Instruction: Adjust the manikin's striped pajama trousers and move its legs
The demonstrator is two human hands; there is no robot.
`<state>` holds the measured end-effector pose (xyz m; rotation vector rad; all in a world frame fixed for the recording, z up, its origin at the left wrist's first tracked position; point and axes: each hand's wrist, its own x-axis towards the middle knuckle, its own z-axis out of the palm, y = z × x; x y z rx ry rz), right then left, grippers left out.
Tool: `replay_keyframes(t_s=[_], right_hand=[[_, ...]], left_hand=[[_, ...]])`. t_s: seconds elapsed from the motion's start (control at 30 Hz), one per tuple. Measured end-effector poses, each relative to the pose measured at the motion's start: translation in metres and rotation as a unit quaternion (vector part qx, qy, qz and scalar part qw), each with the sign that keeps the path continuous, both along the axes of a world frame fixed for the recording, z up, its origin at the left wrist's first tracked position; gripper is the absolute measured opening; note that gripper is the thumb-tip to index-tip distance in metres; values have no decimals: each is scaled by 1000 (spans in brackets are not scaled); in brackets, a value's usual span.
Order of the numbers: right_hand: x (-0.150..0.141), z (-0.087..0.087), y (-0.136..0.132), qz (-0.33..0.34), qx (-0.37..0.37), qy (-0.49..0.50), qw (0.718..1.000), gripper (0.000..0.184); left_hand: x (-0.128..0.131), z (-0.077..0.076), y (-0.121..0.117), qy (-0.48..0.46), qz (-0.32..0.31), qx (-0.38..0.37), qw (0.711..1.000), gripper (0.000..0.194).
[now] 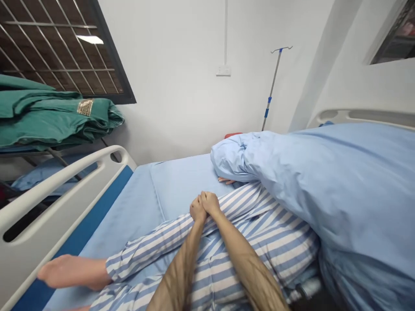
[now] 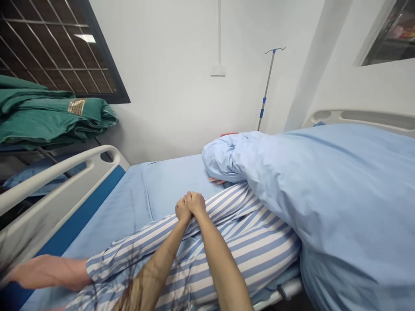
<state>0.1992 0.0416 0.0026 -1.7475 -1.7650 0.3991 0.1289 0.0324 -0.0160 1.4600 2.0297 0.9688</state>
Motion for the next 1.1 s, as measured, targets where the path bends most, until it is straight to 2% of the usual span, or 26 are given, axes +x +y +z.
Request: replay_keyframes(t_s=[0.13, 0.2, 0.37, 0.53, 0.63, 0.7, 0.83, 0.9, 1.0, 1.1], right_hand=[[20, 11, -7, 56, -3, -129, 990, 42], [32, 8, -11, 45, 1, -146, 988, 40], [45, -4, -13, -46, 4, -86, 995, 42], [46, -3, -13, -42, 19, -32, 998, 41], [50, -3, -11, -46, 31, 11, 998, 43], [52, -4, -9, -51, 36, 38, 997, 43], [55, -7, -7, -50, 33, 68, 996, 43], [56, -4, -7, -38, 23, 47, 998, 44], [61, 7, -9, -17, 3, -48, 999, 44], [71, 18, -8, 50, 23, -161, 985, 40]], left_hand=[[2, 3, 1, 9, -13, -6, 1000, 44], [4, 3, 0, 15, -5, -1, 1000, 45], [5, 1, -1, 30, -12, 15, 999, 46], [11, 14, 12, 3, 18, 14, 1000, 46], [27, 20, 21, 4, -10, 48, 999, 46], [40, 19, 24, 15, -30, 45, 998, 46], [56, 9, 18, 59, -36, -8, 998, 43], [57, 7, 14, 79, -42, -17, 996, 42], [56, 10, 9, 96, -55, -24, 994, 41], [58, 14, 6, 119, -61, -36, 990, 44]])
